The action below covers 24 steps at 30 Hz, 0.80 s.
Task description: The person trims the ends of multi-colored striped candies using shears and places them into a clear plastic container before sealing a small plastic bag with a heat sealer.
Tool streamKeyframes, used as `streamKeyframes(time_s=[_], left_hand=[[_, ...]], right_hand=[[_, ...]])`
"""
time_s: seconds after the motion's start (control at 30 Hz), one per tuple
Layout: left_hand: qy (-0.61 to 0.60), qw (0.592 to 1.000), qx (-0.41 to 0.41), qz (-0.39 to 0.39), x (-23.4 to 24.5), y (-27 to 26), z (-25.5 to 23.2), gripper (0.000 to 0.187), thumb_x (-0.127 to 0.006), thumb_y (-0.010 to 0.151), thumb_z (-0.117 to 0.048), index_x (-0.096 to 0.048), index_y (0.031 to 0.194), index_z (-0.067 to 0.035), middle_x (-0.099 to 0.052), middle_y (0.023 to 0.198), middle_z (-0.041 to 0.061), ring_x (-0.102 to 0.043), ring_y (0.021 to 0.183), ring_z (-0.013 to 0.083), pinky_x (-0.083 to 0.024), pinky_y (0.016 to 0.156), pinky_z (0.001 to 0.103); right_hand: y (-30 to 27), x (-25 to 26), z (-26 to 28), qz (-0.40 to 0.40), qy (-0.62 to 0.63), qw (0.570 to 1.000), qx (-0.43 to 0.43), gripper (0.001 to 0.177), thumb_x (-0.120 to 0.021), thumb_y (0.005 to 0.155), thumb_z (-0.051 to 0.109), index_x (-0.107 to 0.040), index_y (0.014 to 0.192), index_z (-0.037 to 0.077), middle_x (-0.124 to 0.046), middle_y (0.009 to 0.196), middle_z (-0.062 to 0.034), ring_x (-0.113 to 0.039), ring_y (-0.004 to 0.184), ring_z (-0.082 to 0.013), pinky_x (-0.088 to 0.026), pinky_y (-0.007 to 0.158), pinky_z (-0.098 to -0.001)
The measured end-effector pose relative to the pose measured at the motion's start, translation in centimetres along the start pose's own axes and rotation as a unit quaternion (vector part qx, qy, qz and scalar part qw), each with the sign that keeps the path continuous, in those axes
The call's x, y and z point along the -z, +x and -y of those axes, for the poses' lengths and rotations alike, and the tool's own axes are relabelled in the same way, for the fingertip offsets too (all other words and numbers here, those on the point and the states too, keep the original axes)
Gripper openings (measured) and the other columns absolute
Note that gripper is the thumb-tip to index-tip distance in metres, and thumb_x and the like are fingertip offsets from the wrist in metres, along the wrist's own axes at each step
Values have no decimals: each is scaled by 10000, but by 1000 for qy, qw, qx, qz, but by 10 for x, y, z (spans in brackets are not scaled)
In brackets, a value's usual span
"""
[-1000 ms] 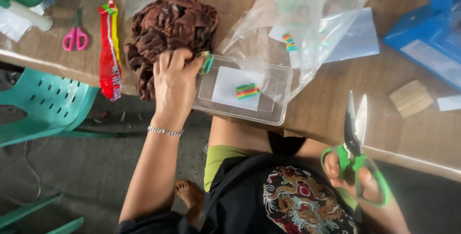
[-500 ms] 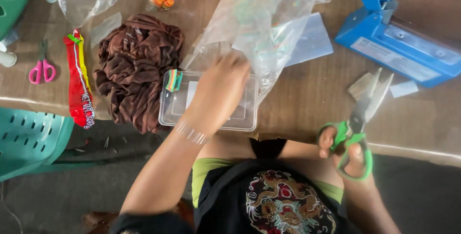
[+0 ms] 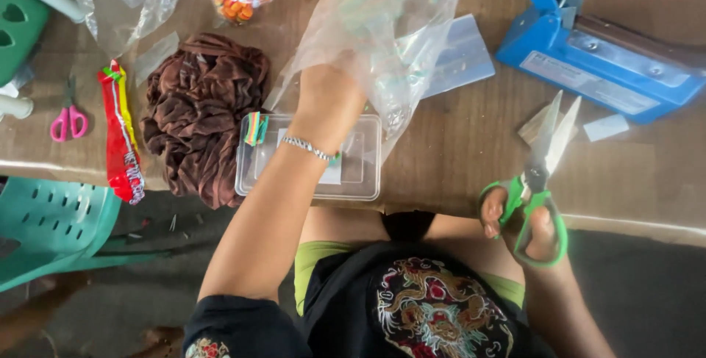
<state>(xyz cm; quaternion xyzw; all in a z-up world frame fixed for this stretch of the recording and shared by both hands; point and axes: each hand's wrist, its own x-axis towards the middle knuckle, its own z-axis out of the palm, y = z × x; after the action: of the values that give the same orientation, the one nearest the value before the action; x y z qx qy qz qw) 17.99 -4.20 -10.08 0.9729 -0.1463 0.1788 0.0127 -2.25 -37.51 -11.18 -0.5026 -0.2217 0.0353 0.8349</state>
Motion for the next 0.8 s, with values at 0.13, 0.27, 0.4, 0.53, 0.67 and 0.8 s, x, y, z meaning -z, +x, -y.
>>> streamKeyframes(time_s=[0.13,0.27,0.4,0.53,0.67,0.8], left_hand=[[20,999,-32,0,98,-29,-14,189,-678,810,-211,-620,633,-179,-583,618,29,-646,619,323,-497,556,451],[-207,976,67,3,168,-57,-19,83,-639,977,-203,-648,1029,-139,-673,820,117,-719,772,388,-568,644,497],[-347,933,95,-23,192,-93,-15,125,-675,1004,-231,-683,1102,-154,-733,866,134,-736,843,345,-594,741,432],[-371,922,104,-37,227,-112,-23,127,-669,1018,-228,-701,1140,-214,-741,942,-2,-758,836,217,-618,766,346],[-470,878,77,-49,263,-120,-43,122,-674,988,-157,-737,1093,-164,-761,857,39,-749,664,227,-628,653,331],[-714,691,115,3,243,-126,-52,185,-622,999,-84,-699,1153,-16,-737,709,120,-716,519,174,-617,519,286]], right_hand=[[-3,5,-5,1,2,1000,0,715,-383,1046,617,-570,930,-63,-575,665,-112,-637,569,-183,-530,500,-250],[-15,-2,-9,-26,-6,1000,4,516,-453,1061,444,-557,947,-48,-631,801,-214,-680,593,-231,-567,494,-309],[-11,-17,-2,24,-76,996,-37,515,-522,1039,416,-606,784,-24,-671,843,-253,-715,617,-248,-576,524,-282],[-22,-36,-18,29,-33,996,-83,513,-523,1038,441,-591,970,-63,-640,892,-203,-685,674,-221,-606,521,-334],[5,-100,-11,-58,32,991,-119,523,-623,977,464,-589,978,-58,-628,737,-188,-644,569,-204,-545,474,-317],[47,-129,-2,-46,-22,991,-125,536,-715,878,459,-627,944,-65,-635,639,-206,-650,539,-212,-552,496,-299]])
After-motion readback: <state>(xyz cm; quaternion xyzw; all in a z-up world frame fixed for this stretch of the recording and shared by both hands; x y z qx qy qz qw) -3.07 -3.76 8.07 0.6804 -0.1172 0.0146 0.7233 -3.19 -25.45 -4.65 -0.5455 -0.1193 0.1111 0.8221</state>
